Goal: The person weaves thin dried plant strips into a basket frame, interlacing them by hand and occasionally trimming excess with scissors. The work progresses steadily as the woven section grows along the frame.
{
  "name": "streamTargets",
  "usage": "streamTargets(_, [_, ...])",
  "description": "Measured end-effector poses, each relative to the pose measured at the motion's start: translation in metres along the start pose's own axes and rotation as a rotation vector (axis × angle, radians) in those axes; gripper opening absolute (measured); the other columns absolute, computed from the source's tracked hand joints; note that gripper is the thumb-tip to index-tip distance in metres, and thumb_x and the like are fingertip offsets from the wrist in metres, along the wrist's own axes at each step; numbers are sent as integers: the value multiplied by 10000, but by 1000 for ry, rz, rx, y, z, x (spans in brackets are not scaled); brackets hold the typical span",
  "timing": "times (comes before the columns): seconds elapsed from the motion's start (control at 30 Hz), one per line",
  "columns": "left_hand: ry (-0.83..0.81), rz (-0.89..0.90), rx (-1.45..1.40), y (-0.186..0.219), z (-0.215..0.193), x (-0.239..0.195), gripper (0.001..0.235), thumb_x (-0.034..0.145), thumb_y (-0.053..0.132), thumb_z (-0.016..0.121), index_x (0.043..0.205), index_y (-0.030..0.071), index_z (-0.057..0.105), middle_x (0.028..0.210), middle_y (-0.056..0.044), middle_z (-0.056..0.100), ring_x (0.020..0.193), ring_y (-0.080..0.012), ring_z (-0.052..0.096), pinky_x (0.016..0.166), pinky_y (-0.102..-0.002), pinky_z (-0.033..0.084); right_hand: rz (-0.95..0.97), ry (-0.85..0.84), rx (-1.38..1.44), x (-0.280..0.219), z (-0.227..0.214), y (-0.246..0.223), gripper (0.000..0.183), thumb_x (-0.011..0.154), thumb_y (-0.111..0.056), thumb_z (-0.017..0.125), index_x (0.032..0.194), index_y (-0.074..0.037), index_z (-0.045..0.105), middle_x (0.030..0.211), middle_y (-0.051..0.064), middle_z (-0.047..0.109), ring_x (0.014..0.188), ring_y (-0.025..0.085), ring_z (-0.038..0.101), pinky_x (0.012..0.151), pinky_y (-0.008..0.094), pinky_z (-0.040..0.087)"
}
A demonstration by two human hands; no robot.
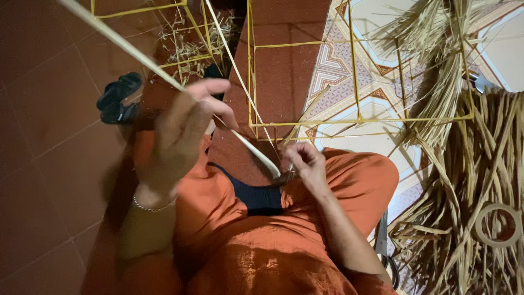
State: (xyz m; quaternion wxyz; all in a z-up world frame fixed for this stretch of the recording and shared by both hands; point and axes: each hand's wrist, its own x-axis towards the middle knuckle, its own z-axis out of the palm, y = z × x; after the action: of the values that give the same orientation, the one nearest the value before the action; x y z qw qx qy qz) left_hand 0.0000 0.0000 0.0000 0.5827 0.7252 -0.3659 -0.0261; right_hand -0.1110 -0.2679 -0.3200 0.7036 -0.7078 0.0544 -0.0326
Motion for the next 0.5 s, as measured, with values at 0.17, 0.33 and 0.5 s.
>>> streamTargets(0.17, [98, -1, 11, 14, -1, 8, 349, 1154, 160, 366, 1461, 7, 428, 1043, -103, 672, 697, -93, 527, 589, -224, 479, 63, 0, -332, 30, 25, -61, 390, 1008, -185, 628, 1393, -121, 613, 1119, 121, 625, 848, 200, 646, 718, 345, 601])
streamTargets(0.33, [147, 171, 290, -34, 9, 39, 327, 1158, 57, 362, 1433, -63, 491, 1002, -114, 640, 696, -118, 548, 555, -216, 514, -132, 79, -465, 34, 34, -75, 270, 975, -153, 727, 1202, -9, 702, 944, 137, 637, 804, 187, 607, 694, 335, 522])
streamTargets(0.5, [159, 322, 334, -93, 48, 57, 254, 1154, 8, 457, 1373, -104, 518, 1027, -131, 653, 859, -195, 695, 729, -270, 668, 90, 187, -240, 16, 24, -76, 191, 942, -215, 723, 908, -27, 709, 725, 42, 649, 561, 100, 626, 511, 274, 498])
